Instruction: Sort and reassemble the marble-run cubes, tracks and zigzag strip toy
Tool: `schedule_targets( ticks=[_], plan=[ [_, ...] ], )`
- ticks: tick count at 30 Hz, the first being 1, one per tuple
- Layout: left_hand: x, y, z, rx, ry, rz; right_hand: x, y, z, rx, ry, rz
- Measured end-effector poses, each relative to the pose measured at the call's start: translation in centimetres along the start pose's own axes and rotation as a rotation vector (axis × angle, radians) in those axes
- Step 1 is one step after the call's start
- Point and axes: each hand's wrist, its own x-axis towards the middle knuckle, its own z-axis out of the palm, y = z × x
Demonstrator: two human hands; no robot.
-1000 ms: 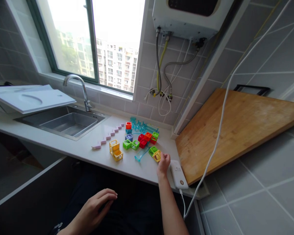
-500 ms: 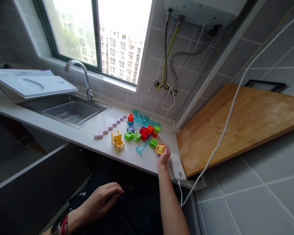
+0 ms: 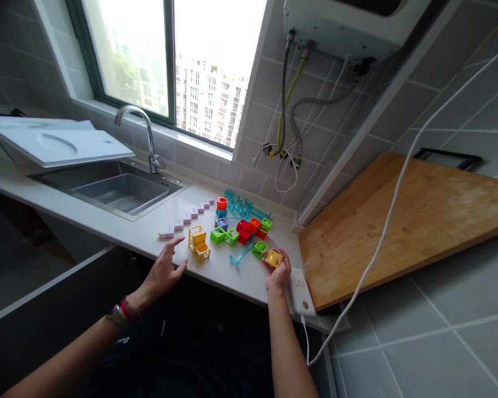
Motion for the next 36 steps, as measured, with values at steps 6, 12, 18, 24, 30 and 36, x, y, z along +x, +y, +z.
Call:
schedule_targets(
  ticks=[6,12,18,24,30,36],
  plan=[
    [4.7,-4.7,1.6,-0.149,-0.212,-0.085,-0.1,-0.2,0.5,0.041,-0.013,0.013],
    [4.9,-4.5,2.1,-0.078,-0.283,-0.077,-0.5,0.1,1.2,-0.003,-0.049,0.01],
    [4.6,-4.5,1.9,-0.159,-0.233,-0.06,-1.1,-0.4,1.5,0.033,-0.123,0.079],
    [4.9,-4.5,1.5,-0.292,-0.268,-0.079,-1.7,-1.2,2.0,0.065,-0.159,0.108],
    [4.9,-4.7,1.4,-0.401,-0.34,-0.15,-1.3,-0.9,1.7,0.052,-0.142,0.112],
    [5.0,-4.9,1.6,-0.452,-0.348,-0.203,-1.5,-0.9,1.8,0.118,-0.213,0.155]
  ],
)
